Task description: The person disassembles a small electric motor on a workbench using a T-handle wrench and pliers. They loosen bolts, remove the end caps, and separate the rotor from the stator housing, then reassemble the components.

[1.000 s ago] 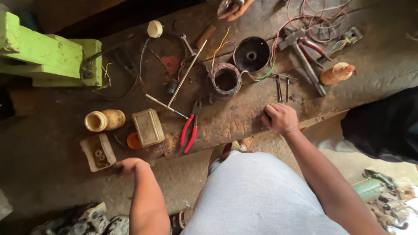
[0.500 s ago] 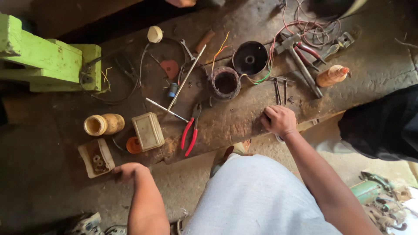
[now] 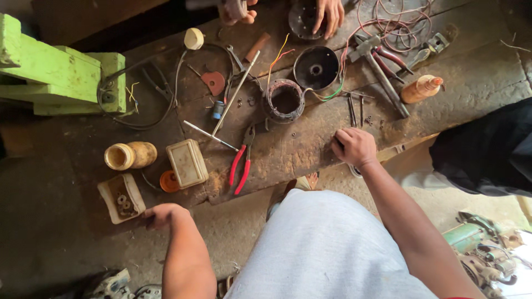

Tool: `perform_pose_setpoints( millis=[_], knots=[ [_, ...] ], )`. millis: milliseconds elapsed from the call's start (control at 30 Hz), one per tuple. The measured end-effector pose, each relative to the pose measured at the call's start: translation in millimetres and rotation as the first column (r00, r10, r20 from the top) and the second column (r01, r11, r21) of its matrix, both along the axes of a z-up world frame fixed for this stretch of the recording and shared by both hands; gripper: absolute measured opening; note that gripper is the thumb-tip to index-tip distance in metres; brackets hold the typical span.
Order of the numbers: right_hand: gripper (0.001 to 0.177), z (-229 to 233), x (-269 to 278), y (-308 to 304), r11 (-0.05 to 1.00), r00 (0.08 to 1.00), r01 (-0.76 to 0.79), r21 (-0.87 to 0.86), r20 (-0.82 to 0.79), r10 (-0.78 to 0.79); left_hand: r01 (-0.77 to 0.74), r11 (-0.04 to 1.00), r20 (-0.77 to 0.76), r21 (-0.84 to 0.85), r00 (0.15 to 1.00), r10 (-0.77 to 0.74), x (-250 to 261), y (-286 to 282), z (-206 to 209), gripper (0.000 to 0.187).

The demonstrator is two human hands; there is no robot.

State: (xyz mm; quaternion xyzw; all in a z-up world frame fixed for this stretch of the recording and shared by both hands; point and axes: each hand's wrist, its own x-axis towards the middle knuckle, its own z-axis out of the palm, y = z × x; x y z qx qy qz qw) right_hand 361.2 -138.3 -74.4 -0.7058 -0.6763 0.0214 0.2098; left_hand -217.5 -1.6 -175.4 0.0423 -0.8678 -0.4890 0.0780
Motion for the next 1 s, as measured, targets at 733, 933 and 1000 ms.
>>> perform_pose_setpoints(
  millis=[733, 933, 1000],
  knots=[
    [0.016, 1, 1, 1, 1.0, 1.0, -0.01, 0.013, -0.006, 0.01, 0.021, 0.999, 0.082, -0.028, 0.996, -0.018, 6, -4, 10, 0.061],
    [0.018, 3, 1, -2, 1.0, 1.0, -0.016, 0.012, -0.017, 0.017, 0.05, 0.982, 0.153, -0.183, 0.988, -0.022, 7, -8, 14, 0.06],
    [0.018, 3, 1, 0, 1.0, 1.0, -0.014, 0.023, -0.017, 0.014, 0.025, 0.982, 0.149, -0.186, 0.989, 0.003, 5, -4, 11, 0.059]
  ],
)
